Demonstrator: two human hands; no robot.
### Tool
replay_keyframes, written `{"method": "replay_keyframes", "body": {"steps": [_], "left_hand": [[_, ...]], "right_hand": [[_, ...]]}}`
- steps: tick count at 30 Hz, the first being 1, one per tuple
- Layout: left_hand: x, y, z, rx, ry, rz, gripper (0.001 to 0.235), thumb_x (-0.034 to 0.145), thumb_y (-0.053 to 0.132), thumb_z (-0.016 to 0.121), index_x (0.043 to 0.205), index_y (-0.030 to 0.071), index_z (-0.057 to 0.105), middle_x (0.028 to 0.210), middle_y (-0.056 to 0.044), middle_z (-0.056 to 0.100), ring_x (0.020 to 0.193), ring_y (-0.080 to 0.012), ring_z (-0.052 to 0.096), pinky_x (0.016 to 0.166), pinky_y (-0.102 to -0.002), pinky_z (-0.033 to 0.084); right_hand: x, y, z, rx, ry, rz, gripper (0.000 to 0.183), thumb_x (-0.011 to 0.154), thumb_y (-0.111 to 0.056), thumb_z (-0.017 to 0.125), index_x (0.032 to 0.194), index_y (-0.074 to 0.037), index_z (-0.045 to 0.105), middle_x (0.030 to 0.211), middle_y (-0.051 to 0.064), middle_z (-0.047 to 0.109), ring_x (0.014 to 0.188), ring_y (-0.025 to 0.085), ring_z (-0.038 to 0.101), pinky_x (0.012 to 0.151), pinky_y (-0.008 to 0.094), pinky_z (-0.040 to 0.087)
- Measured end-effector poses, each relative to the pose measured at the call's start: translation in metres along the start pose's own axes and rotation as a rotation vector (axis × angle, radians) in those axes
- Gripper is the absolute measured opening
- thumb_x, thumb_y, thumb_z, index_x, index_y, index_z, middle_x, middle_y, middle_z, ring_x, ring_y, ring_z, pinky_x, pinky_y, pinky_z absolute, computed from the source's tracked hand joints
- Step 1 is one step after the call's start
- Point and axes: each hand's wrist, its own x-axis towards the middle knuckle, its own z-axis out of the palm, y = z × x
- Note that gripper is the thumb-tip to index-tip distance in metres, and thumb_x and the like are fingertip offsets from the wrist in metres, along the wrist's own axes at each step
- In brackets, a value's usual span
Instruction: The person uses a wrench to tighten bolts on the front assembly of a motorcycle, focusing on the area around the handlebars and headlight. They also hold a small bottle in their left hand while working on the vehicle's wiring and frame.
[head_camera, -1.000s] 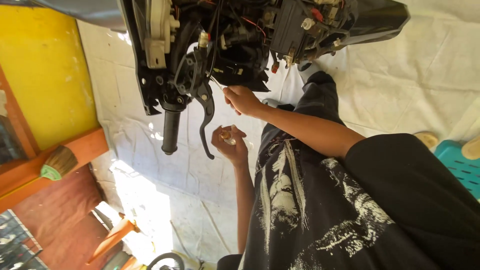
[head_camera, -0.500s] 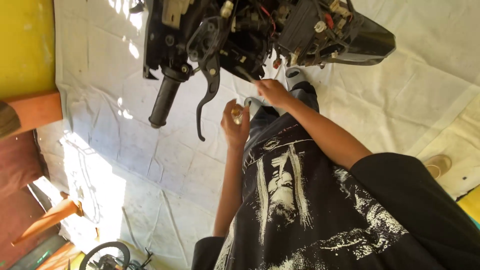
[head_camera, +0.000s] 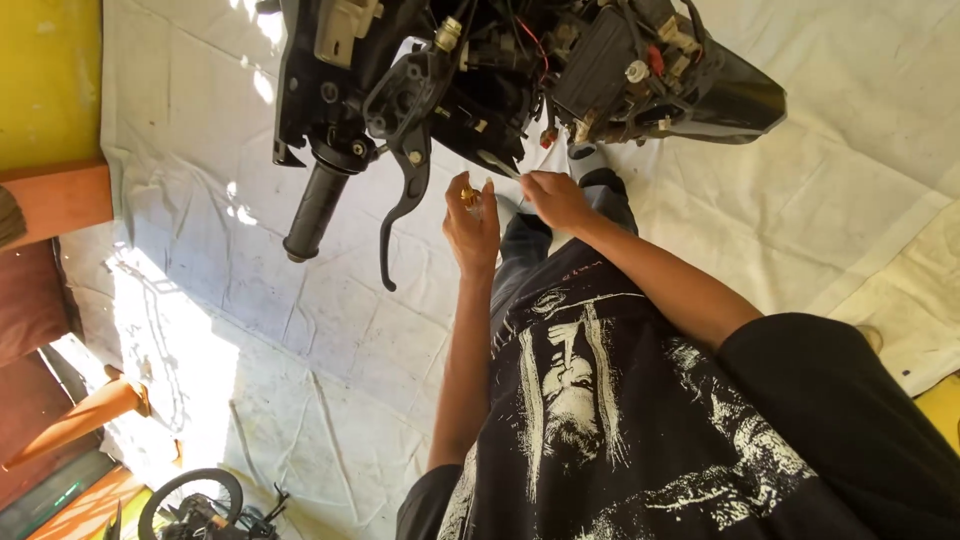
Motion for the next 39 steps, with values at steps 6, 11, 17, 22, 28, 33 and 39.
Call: {"method": "replay_keyframes", "body": {"steps": [6, 11, 17, 22, 28, 33, 39], "left_hand": [[-0.016, -0.014, 0.009, 0.079, 0.019, -0.061, 0.028, 0.098, 0.022, 0.07, 0.122, 0.011, 0.06, 0.085, -0.018, 0.074, 0.075, -0.0429, 0.073, 0.061, -0.052, 0.058], [-0.023, -0.015, 0.016, 0.105, 0.044, -0.044, 0.027, 0.098, 0.023, 0.07, 0.121, 0.012, 0.061, 0.086, -0.016, 0.074, 0.078, -0.0395, 0.074, 0.063, -0.047, 0.06], [-0.018, -0.007, 0.02, 0.039, 0.089, -0.074, 0.028, 0.099, 0.021, 0.068, 0.122, 0.007, 0.059, 0.082, -0.017, 0.073, 0.073, -0.0408, 0.073, 0.06, -0.046, 0.058], [-0.013, -0.004, 0.015, 0.013, 0.099, -0.069, 0.025, 0.097, 0.015, 0.069, 0.118, 0.007, 0.059, 0.075, -0.013, 0.071, 0.062, -0.0347, 0.071, 0.057, -0.04, 0.056], [-0.027, -0.007, 0.01, -0.145, 0.068, -0.148, 0.033, 0.098, 0.015, 0.069, 0.125, 0.007, 0.051, 0.073, -0.007, 0.073, 0.048, -0.018, 0.066, 0.047, -0.031, 0.052], [-0.032, -0.004, 0.01, -0.183, 0.038, -0.143, 0.034, 0.098, 0.012, 0.07, 0.124, 0.003, 0.051, 0.076, -0.013, 0.073, 0.049, -0.0205, 0.066, 0.049, -0.033, 0.051], [-0.035, -0.008, 0.012, -0.201, 0.041, -0.148, 0.036, 0.097, 0.012, 0.07, 0.125, 0.002, 0.05, 0.074, -0.012, 0.072, 0.047, -0.0202, 0.065, 0.048, -0.032, 0.051]], "right_hand": [[0.023, -0.037, 0.005, -0.029, -0.065, -0.042, 0.052, 0.108, -0.046, 0.04, 0.073, -0.014, 0.058, 0.072, 0.011, 0.069, 0.084, 0.041, 0.07, 0.081, 0.052, 0.052], [0.012, -0.035, -0.013, -0.172, -0.029, -0.035, 0.055, 0.11, -0.044, 0.039, 0.07, -0.01, 0.057, 0.068, 0.014, 0.068, 0.077, 0.044, 0.069, 0.076, 0.055, 0.052], [0.035, -0.073, -0.024, -0.167, -0.085, -0.091, 0.053, 0.108, -0.05, 0.04, 0.082, -0.009, 0.063, 0.081, 0.013, 0.072, 0.092, 0.044, 0.069, 0.083, 0.057, 0.052], [0.021, -0.014, -0.038, -0.189, -0.213, -0.067, 0.059, 0.111, -0.049, 0.035, 0.086, -0.004, 0.066, 0.088, 0.02, 0.074, 0.096, 0.051, 0.068, 0.088, 0.062, 0.049], [0.033, -0.045, -0.032, -0.139, -0.266, -0.137, 0.053, 0.112, -0.045, 0.034, 0.092, -0.005, 0.063, 0.092, 0.023, 0.073, 0.099, 0.05, 0.066, 0.087, 0.063, 0.05], [0.029, -0.013, -0.035, -0.156, -0.251, -0.09, 0.058, 0.111, -0.05, 0.032, 0.091, -0.005, 0.063, 0.094, 0.024, 0.073, 0.099, 0.051, 0.067, 0.089, 0.063, 0.05], [0.025, -0.058, -0.05, -0.184, -0.27, -0.049, 0.058, 0.11, -0.053, 0.033, 0.094, -0.005, 0.062, 0.096, 0.024, 0.072, 0.102, 0.05, 0.066, 0.09, 0.062, 0.05]]}}
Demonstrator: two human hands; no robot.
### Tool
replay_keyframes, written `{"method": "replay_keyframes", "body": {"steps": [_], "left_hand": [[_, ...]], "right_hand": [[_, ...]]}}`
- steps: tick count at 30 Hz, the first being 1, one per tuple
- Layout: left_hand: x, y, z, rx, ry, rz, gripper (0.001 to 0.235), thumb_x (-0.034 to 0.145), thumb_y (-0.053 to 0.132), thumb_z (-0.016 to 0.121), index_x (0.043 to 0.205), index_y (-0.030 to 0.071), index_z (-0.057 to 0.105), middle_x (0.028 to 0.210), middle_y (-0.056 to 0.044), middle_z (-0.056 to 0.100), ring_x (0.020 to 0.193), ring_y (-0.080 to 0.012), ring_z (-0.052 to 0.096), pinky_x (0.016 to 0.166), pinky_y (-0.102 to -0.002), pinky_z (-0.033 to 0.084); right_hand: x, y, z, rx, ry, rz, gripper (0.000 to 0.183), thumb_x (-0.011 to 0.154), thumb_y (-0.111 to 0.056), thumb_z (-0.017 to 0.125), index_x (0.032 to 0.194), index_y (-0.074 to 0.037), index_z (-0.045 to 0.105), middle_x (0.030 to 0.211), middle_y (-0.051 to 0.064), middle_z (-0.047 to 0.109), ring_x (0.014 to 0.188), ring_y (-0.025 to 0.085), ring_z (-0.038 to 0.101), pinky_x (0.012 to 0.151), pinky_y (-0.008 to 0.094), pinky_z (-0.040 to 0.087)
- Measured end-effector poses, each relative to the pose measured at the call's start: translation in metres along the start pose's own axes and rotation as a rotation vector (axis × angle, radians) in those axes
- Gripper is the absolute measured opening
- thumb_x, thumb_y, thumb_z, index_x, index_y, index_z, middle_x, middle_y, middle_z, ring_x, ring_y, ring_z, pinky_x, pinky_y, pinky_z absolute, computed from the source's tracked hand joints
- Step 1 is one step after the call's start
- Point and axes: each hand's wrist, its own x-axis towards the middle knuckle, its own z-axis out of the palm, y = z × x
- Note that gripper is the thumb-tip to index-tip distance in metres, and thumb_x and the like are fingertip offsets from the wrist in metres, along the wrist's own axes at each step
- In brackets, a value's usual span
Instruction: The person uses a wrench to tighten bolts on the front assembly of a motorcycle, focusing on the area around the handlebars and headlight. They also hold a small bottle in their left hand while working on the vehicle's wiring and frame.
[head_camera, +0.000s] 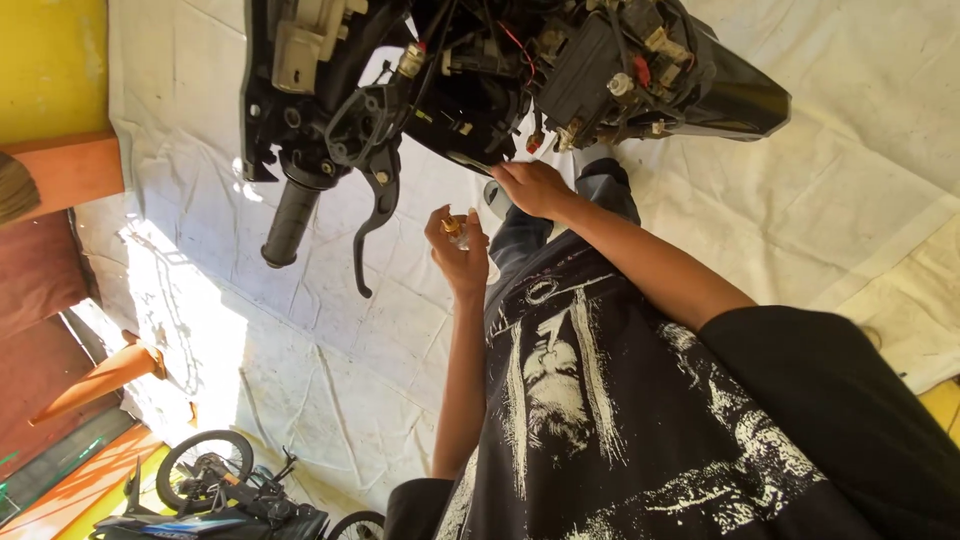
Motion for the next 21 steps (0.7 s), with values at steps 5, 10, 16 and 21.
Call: {"method": "replay_keyframes", "body": {"steps": [5, 10, 16, 21], "left_hand": [[-0.002, 0.012, -0.003, -0.031, 0.005, 0.029, 0.033, 0.098, 0.007, 0.068, 0.123, 0.0, 0.049, 0.074, -0.013, 0.071, 0.046, -0.0188, 0.065, 0.046, -0.031, 0.049], [0.0, 0.003, -0.003, -0.071, 0.031, 0.02, 0.035, 0.098, 0.007, 0.068, 0.125, 0.0, 0.047, 0.073, -0.014, 0.071, 0.045, -0.0189, 0.064, 0.046, -0.03, 0.049], [-0.002, 0.005, -0.002, -0.087, 0.005, 0.061, 0.037, 0.097, 0.005, 0.07, 0.125, -0.001, 0.048, 0.074, -0.015, 0.07, 0.045, -0.0197, 0.063, 0.046, -0.03, 0.048], [-0.001, -0.001, 0.002, -0.083, 0.002, 0.056, 0.035, 0.098, 0.007, 0.069, 0.124, 0.0, 0.048, 0.072, -0.013, 0.071, 0.044, -0.0182, 0.063, 0.045, -0.028, 0.048]], "right_hand": [[0.0, 0.037, 0.016, 0.144, -0.032, 0.053, 0.061, 0.109, -0.055, 0.034, 0.092, -0.006, 0.065, 0.094, 0.022, 0.073, 0.103, 0.05, 0.066, 0.093, 0.06, 0.048], [-0.001, 0.036, 0.01, 0.11, -0.067, 0.101, 0.06, 0.109, -0.049, 0.034, 0.094, -0.001, 0.066, 0.098, 0.028, 0.072, 0.105, 0.052, 0.064, 0.097, 0.06, 0.047], [-0.014, 0.041, 0.023, 0.048, -0.04, 0.011, 0.049, 0.107, -0.04, 0.038, 0.088, 0.0, 0.06, 0.092, 0.027, 0.07, 0.099, 0.054, 0.066, 0.089, 0.06, 0.051], [-0.008, 0.047, 0.04, 0.143, -0.03, 0.203, 0.055, 0.106, -0.037, 0.035, 0.083, 0.0, 0.068, 0.089, 0.029, 0.071, 0.095, 0.054, 0.067, 0.088, 0.06, 0.051]]}}
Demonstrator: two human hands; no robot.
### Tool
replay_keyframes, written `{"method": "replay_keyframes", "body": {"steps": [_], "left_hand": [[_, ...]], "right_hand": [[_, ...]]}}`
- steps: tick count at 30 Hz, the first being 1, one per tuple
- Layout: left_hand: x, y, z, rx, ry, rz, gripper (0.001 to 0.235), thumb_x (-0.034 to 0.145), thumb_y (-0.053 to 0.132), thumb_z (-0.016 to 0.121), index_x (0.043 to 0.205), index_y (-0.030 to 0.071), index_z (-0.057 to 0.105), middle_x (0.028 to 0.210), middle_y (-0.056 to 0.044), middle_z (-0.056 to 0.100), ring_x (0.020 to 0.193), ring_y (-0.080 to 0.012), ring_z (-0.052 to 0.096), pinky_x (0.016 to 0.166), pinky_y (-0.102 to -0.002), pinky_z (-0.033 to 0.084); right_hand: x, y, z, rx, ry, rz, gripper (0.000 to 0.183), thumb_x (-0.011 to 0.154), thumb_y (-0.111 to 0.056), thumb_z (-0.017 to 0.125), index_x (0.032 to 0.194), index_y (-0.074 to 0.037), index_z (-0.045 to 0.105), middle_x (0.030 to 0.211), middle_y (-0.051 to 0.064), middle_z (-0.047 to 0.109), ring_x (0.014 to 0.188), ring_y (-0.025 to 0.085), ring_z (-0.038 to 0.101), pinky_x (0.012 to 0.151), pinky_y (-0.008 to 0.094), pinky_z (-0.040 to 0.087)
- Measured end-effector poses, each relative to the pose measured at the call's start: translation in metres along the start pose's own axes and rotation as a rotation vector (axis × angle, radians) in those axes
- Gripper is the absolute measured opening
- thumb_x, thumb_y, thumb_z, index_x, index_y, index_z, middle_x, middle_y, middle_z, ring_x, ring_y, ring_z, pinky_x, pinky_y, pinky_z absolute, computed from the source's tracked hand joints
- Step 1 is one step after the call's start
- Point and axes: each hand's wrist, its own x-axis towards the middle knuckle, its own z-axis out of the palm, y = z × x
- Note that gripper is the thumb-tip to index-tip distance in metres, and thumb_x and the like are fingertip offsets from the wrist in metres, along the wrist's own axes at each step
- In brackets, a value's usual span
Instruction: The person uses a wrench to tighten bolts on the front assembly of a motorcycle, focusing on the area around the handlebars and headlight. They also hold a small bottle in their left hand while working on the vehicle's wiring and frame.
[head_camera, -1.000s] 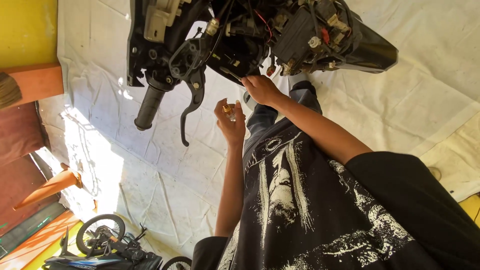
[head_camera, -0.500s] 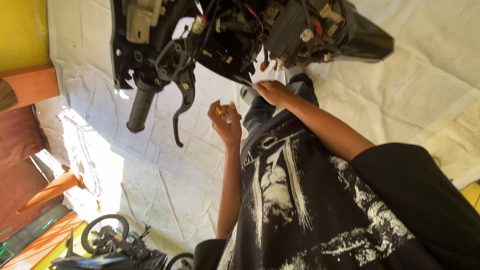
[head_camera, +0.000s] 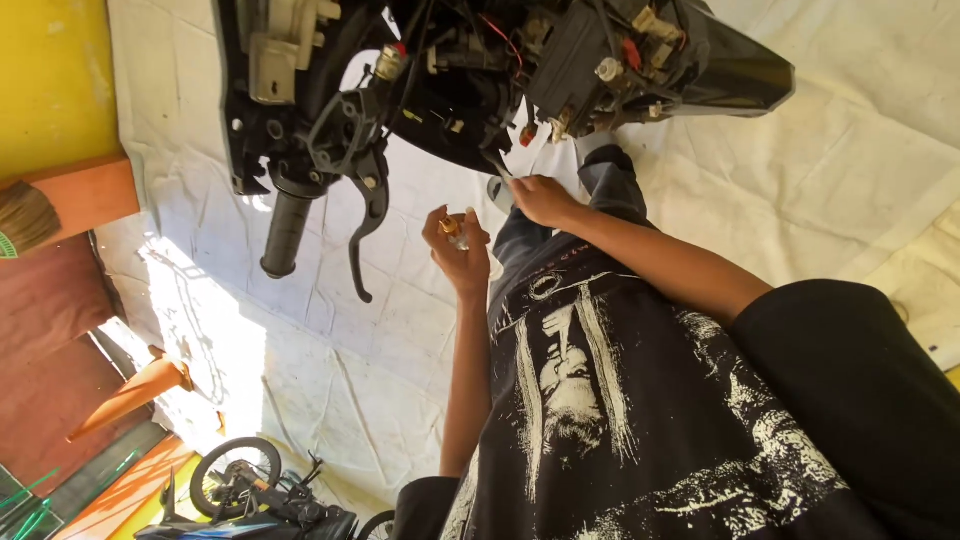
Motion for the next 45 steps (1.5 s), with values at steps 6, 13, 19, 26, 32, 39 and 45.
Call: {"method": "replay_keyframes", "body": {"steps": [6, 13, 19, 26, 32, 39, 45], "left_hand": [[0.002, 0.006, 0.004, -0.029, -0.035, -0.006, 0.035, 0.097, 0.005, 0.069, 0.124, -0.001, 0.047, 0.072, -0.015, 0.07, 0.044, -0.0189, 0.064, 0.045, -0.03, 0.049], [0.003, 0.004, -0.002, -0.017, -0.056, -0.004, 0.035, 0.098, 0.008, 0.07, 0.124, 0.001, 0.049, 0.075, -0.014, 0.071, 0.047, -0.0186, 0.064, 0.046, -0.03, 0.049], [0.004, -0.013, 0.019, 0.383, -0.328, 0.096, 0.05, 0.089, 0.032, 0.076, 0.13, 0.01, 0.058, 0.096, -0.019, 0.07, 0.079, -0.0457, 0.071, 0.064, -0.057, 0.058], [0.006, -0.006, 0.026, 0.293, -0.456, 0.077, 0.049, 0.096, 0.018, 0.064, 0.143, 0.011, 0.052, 0.112, -0.024, 0.067, 0.096, -0.0511, 0.068, 0.077, -0.06, 0.057], [0.003, -0.002, 0.016, 0.305, -0.386, 0.009, 0.049, 0.097, 0.023, 0.068, 0.143, 0.015, 0.053, 0.101, -0.017, 0.073, 0.092, -0.0434, 0.073, 0.078, -0.052, 0.059], [0.006, 0.0, 0.002, 0.251, -0.36, -0.181, 0.047, 0.098, 0.025, 0.067, 0.141, 0.018, 0.05, 0.064, -0.007, 0.069, 0.063, -0.0292, 0.073, 0.062, -0.042, 0.056], [0.002, -0.034, 0.012, 0.563, -0.378, 0.264, 0.04, 0.099, 0.034, 0.065, 0.136, 0.022, 0.057, 0.094, -0.002, 0.071, 0.077, -0.0257, 0.075, 0.058, -0.042, 0.06]], "right_hand": [[0.008, 0.062, 0.018, 0.724, -0.115, 0.391, 0.042, 0.1, -0.048, 0.047, 0.094, -0.008, 0.057, 0.058, 0.005, 0.049, 0.039, 0.014, 0.047, 0.034, 0.023, 0.039], [0.008, 0.012, 0.03, 0.671, -0.007, 0.332, 0.043, 0.103, -0.045, 0.045, 0.082, -0.009, 0.055, 0.053, 0.001, 0.039, 0.032, 0.008, 0.036, 0.027, 0.023, 0.03], [0.044, 0.036, 0.027, 0.386, 0.129, 0.292, 0.049, 0.1, -0.041, 0.047, 0.067, -0.01, 0.064, 0.038, 0.006, 0.045, 0.026, 0.016, 0.042, 0.023, 0.026, 0.029], [0.062, 0.056, 0.026, 0.07, 0.094, 0.146, 0.056, 0.103, -0.046, 0.039, 0.075, -0.014, 0.075, 0.083, 0.016, 0.075, 0.093, 0.039, 0.073, 0.082, 0.051, 0.055], [0.016, 0.019, 0.021, 0.335, 0.088, 0.261, 0.057, 0.099, -0.051, 0.047, 0.073, -0.007, 0.071, 0.055, 0.01, 0.06, 0.041, 0.022, 0.058, 0.036, 0.033, 0.046], [0.038, 0.038, 0.028, 0.212, 0.121, 0.181, 0.053, 0.101, -0.045, 0.044, 0.065, -0.014, 0.068, 0.067, 0.013, 0.068, 0.072, 0.034, 0.071, 0.073, 0.044, 0.056], [0.053, 0.054, 0.03, 0.403, 0.071, 0.287, 0.047, 0.101, -0.038, 0.047, 0.073, -0.004, 0.063, 0.045, 0.009, 0.048, 0.028, 0.017, 0.041, 0.023, 0.028, 0.029]]}}
